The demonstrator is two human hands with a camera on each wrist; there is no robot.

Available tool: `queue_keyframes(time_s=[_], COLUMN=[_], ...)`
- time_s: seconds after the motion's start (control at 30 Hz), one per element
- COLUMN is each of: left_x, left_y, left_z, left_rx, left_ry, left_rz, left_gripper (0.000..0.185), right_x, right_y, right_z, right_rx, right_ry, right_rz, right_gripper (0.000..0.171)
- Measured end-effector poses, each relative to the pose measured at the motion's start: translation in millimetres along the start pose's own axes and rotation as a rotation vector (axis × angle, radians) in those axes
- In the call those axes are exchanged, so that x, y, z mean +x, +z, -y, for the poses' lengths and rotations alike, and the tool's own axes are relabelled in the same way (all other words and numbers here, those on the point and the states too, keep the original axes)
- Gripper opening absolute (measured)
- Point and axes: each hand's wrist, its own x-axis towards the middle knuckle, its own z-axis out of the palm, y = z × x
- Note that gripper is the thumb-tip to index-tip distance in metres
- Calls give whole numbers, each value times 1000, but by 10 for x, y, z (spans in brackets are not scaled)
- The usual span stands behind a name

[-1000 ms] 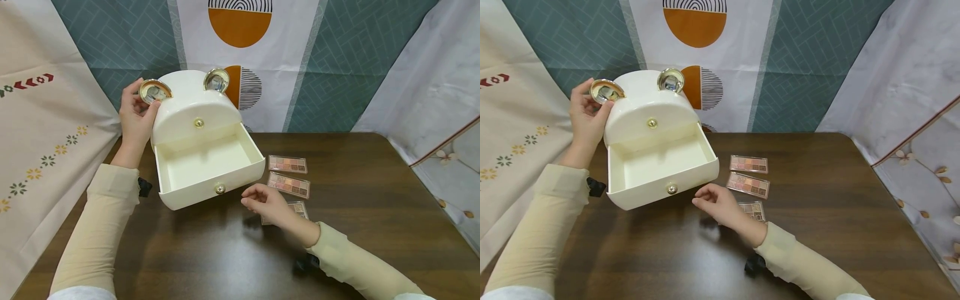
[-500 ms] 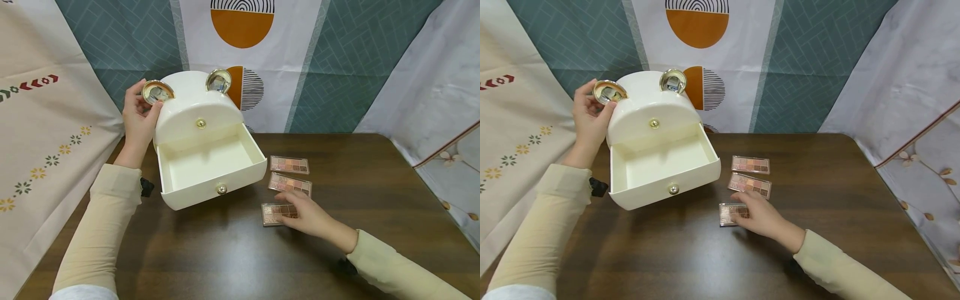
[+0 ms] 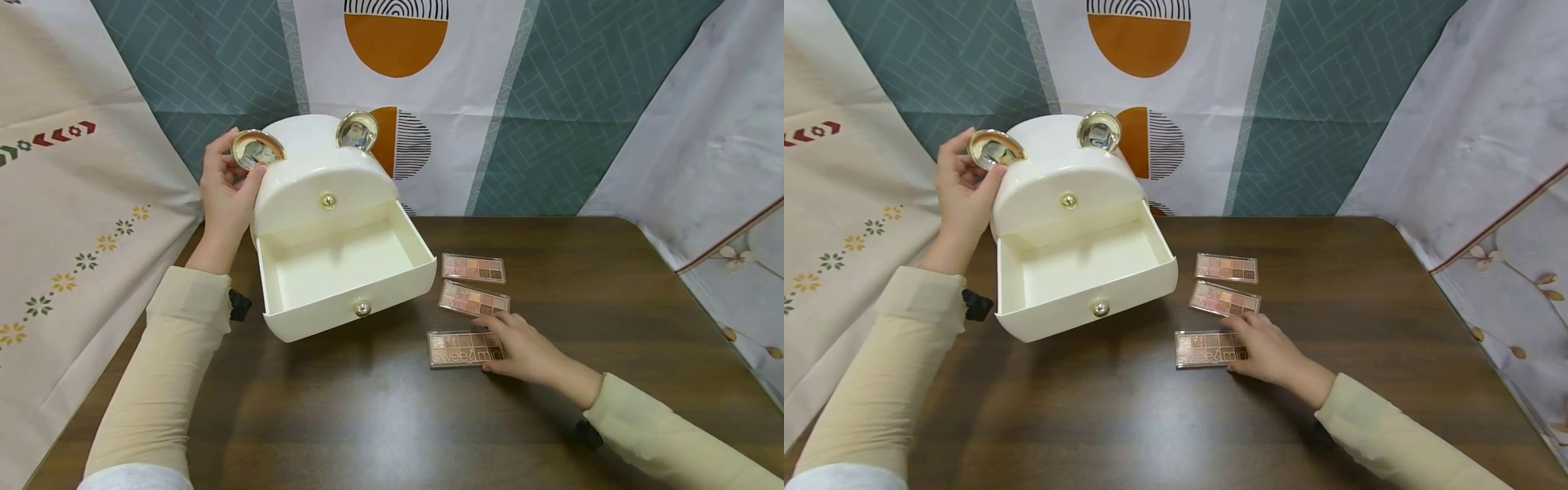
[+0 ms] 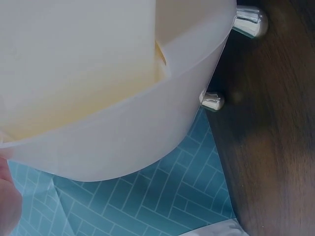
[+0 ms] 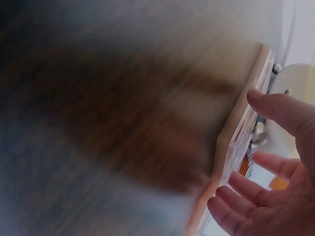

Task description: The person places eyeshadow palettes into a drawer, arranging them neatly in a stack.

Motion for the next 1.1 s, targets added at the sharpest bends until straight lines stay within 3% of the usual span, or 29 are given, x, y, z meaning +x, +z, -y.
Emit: queue_keyframes(time_s=[0.3,0.73,0.93,1.1], left_x=[27,9,-3,-2], left_y=[1,13,16,13], left_z=[-6,-1,2,16], left_rx=[-31,-32,-38,-46], left_ry=[5,-37,-42,-26], left_rz=[-3,-6,-8,-15], left_gripper=[49,50,50,49], right_x=[-3,-25,-39,-23], right_y=[-55,-32,-78,-135], right_z=[-116,-221,-250,-269], right_rx=[11,10,99,253], right_ry=[16,-42,-41,11], right_rz=[79,73,69,92], right_gripper=[72,56,59,61])
